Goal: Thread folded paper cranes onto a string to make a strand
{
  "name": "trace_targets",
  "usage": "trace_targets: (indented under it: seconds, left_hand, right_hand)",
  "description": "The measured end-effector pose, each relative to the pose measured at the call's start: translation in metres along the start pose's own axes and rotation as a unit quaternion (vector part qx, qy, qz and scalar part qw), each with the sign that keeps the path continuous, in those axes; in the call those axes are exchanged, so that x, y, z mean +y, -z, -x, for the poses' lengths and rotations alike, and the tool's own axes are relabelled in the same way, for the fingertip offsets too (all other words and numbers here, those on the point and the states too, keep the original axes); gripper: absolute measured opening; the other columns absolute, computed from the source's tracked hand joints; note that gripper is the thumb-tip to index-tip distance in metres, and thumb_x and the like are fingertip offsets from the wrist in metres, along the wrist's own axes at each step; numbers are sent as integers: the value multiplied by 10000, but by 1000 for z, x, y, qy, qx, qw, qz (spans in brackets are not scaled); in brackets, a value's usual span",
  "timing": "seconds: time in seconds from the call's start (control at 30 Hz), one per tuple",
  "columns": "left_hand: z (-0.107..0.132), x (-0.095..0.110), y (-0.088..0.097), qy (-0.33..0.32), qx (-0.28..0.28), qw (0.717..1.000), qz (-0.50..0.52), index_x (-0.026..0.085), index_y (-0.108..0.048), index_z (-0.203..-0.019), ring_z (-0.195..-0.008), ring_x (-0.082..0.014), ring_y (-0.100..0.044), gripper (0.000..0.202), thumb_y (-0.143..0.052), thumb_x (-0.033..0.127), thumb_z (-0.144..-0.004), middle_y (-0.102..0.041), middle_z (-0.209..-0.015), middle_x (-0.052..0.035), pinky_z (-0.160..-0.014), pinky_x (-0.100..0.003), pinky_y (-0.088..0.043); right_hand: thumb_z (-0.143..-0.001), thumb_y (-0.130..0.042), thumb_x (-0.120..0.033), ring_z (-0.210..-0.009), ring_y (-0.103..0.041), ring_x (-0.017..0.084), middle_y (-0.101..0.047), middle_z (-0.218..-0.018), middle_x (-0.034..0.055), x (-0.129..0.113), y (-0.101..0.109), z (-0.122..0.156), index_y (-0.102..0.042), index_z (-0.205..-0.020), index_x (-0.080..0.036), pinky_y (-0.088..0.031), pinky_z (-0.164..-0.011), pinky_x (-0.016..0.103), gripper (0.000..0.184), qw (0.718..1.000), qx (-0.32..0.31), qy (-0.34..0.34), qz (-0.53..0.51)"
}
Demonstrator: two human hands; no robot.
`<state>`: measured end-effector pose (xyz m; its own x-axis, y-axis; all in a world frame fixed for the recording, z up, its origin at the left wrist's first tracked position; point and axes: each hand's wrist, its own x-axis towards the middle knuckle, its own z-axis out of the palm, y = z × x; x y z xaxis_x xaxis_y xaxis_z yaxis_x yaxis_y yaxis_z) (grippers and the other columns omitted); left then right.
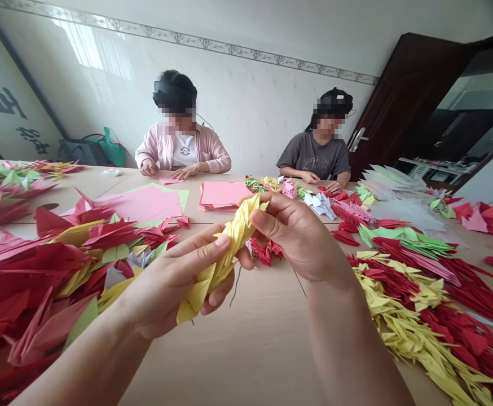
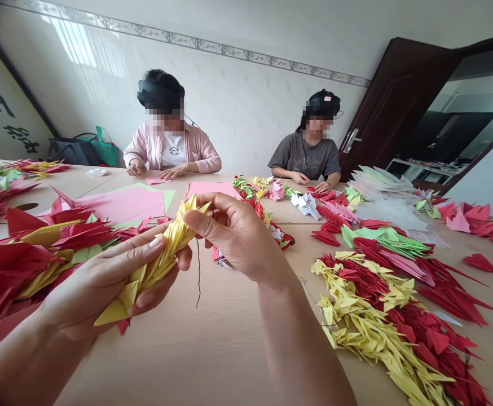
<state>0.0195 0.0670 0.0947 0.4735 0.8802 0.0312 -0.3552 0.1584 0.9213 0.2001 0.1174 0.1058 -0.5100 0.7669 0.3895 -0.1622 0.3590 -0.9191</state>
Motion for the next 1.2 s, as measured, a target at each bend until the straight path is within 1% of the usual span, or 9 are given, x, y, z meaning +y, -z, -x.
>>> trace_targets:
  seconds: [0.13, 0.23, 0.33, 0.43, 0.53, 0.7, 0.9, 1.03, 1.2]
  left_hand:
    - [-1, 1, 2, -3, -11, 1000, 5, 179, -664, -937, -434, -23, -480, 183, -542, 315, -935, -630, -836, -20, -392, -122, -377]
    - [0, 4, 3, -5, -3, 1000, 8, 190, -669, -954, -426, -18, -466, 173, -549, 312, -930, -626, -825, -15, -387, -119, -366]
    - [1, 5, 3, -1, 6, 1000, 7, 200, -671, -974, -419, -21, -464, 167, -560, 314, -922, -619, -804, -9, -375, -118, -353]
    - [1, 5, 3, 1, 12, 1000, 4, 199, -667, -977, -423, -27, -464, 159, -568, 308, -917, -615, -796, -8, -376, -124, -356]
    - [1, 5, 4, 1, 20, 1000, -2, 174, -661, -933, -427, -25, -461, 154, -569, 297, -915, -614, -798, -13, -385, -128, -361]
    - [0, 5, 3, 15, 28, 999, -6, 179, -661, -970, -419, -23, -447, 170, -594, 318, -900, -610, -765, -11, -387, -129, -350]
    - [1, 4, 4, 8, 30, 999, -15, 168, -660, -894, -423, -28, -460, 152, -582, 298, -904, -620, -774, -15, -386, -134, -356]
    - [0, 3, 4, 2, 27, 999, -19, 182, -667, -913, -429, -31, -471, 138, -570, 281, -910, -627, -798, -15, -387, -137, -357]
    - [2, 4, 2, -13, 35, 997, -61, 228, -678, -1001, -451, -47, -483, 155, -579, 304, -910, -634, -809, -16, -397, -150, -349]
  right_hand:
    - [-808, -741, -444, -682, -560, 110, -605, -853, 3, -1, 2, 1, -597, -1128, -220, -450, -621, 251, 417, 998, -14, -27, -46]
    - [-785, -786, -343, -730, -594, 112, -631, -932, 7, -4, 6, 1, -595, -1181, -232, -482, -639, 245, 453, 997, -28, -37, -59]
    - [-822, -756, -285, -720, -612, 87, -655, -960, 14, -7, 10, 2, -660, -1070, -196, -487, -602, 202, 280, 998, -28, -25, -45]
    - [-852, -721, -324, -614, -597, 70, -652, -767, -6, -8, 12, 3, -702, -932, -171, -474, -521, 174, 174, 1000, 5, -10, -15]
    - [-844, -727, -342, -522, -585, 68, -641, -634, -26, -6, 14, 4, -700, -857, -181, -459, -452, 157, 163, 999, 47, 3, -12]
    - [-829, -740, -352, -450, -588, 61, -653, -555, -29, -6, 13, 2, -675, -810, -185, -445, -406, 129, 180, 996, 74, -10, -52]
    - [-739, -803, -355, -442, -584, 65, -619, -539, -41, -9, 12, -1, -642, -765, -177, -421, -358, 121, 242, 991, 91, -18, -101]
    - [-704, -824, -352, -449, -583, 60, -607, -542, -54, -10, 14, -1, -619, -766, -181, -416, -350, 105, 274, 988, 95, -23, -118]
    - [-754, -796, -286, -528, -627, 56, -646, -645, -44, -10, 14, -1, -630, -783, -181, -509, -449, 105, 199, 986, 75, -47, -143]
